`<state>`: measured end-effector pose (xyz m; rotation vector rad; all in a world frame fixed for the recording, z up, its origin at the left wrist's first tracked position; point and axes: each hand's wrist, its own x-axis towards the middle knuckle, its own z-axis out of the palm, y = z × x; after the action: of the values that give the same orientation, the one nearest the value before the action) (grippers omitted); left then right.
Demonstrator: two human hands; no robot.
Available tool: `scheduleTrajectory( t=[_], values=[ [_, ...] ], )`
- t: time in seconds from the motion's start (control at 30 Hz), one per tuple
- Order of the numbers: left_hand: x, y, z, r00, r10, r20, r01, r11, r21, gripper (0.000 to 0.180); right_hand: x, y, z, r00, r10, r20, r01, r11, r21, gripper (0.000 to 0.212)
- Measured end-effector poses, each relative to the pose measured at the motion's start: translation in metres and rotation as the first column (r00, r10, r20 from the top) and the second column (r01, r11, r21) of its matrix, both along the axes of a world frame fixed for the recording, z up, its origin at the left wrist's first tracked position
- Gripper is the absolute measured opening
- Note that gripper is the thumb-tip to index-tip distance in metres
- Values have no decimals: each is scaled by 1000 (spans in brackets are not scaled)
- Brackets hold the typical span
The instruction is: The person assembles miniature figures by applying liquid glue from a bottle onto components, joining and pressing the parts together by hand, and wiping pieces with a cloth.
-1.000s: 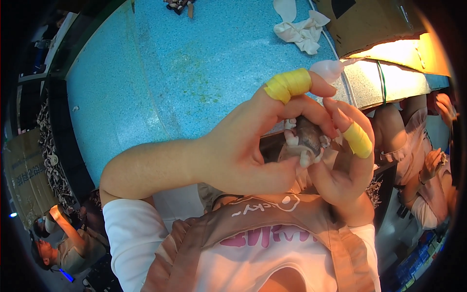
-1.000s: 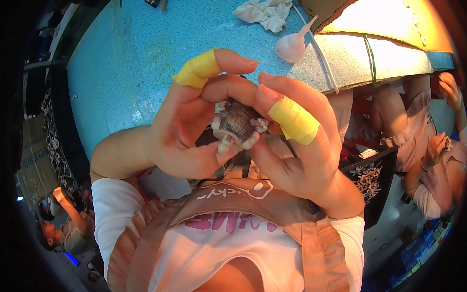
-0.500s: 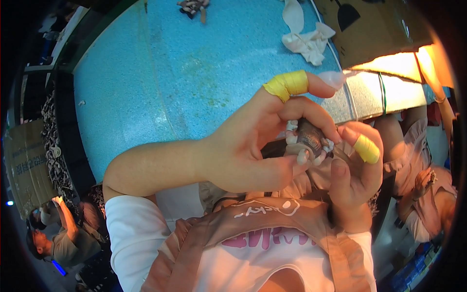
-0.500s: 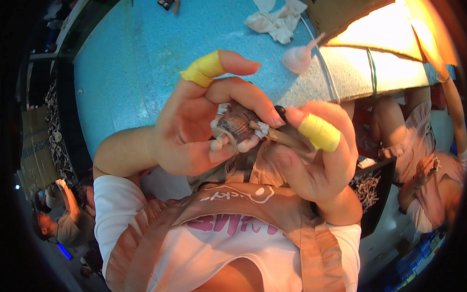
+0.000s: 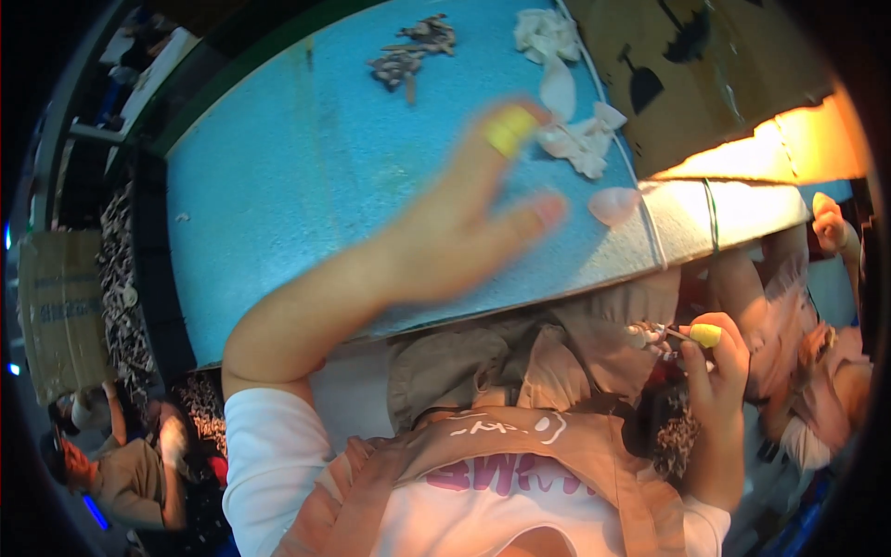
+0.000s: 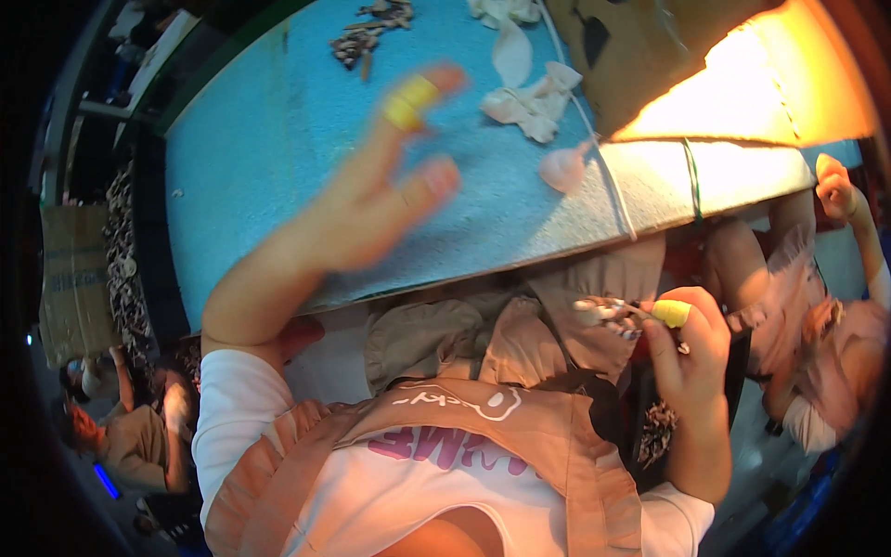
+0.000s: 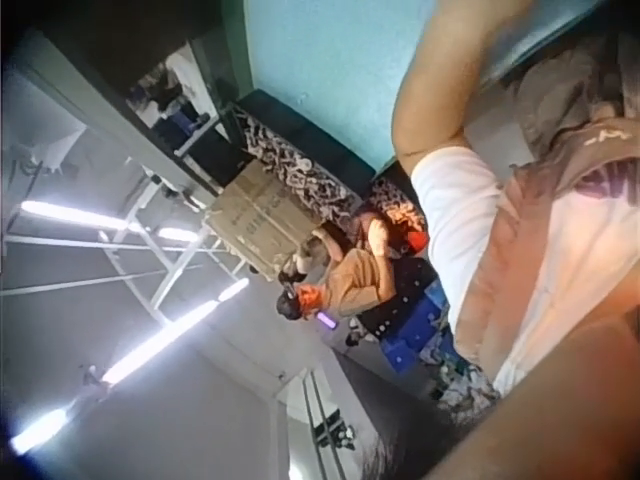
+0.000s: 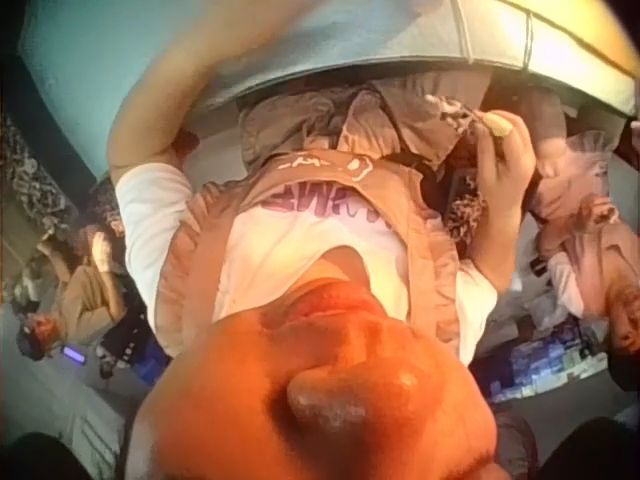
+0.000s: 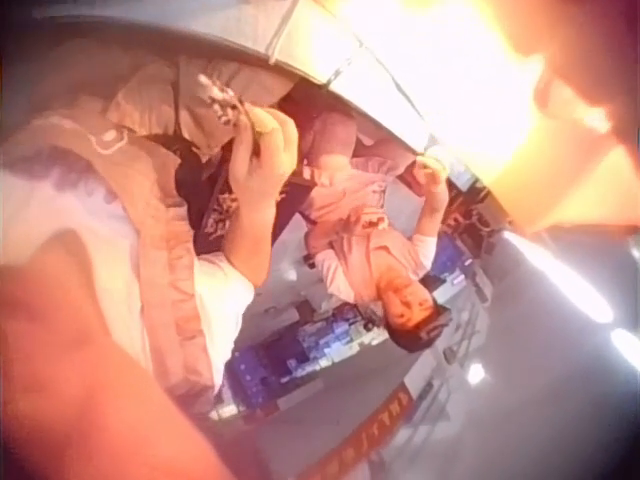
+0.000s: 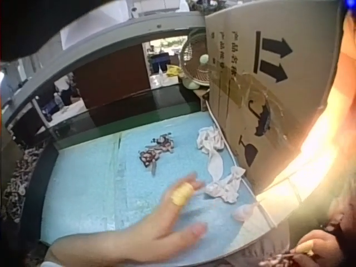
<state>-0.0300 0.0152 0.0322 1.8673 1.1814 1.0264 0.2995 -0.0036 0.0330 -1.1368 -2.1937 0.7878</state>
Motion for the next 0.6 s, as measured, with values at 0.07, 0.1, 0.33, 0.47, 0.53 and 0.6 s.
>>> scheduleTrajectory(
  t=[0.07,0.1,0.33,0.47,0.53,0.6],
  values=[
    [-31,26,-6,903,266,-338,-148,930,336,57,35,-2,12,957,-54,285,55,998,5,8],
    [-47,35,-7,855,369,-365,-216,892,397,54,49,-3,23,908,-81,412,94,996,-9,10],
    [-107,65,-42,657,498,-566,-426,865,267,51,82,-20,27,774,-98,626,182,981,-72,32],
    [-48,36,-20,779,349,-521,-340,933,117,55,10,7,6,918,-56,392,10,993,117,32],
    [-28,28,-15,869,297,-396,-304,951,48,58,-25,24,-3,966,-20,258,-42,971,235,35],
    [-17,22,-14,808,358,-468,-390,920,31,65,-58,32,-8,993,-35,110,22,993,116,38]
  ],
)
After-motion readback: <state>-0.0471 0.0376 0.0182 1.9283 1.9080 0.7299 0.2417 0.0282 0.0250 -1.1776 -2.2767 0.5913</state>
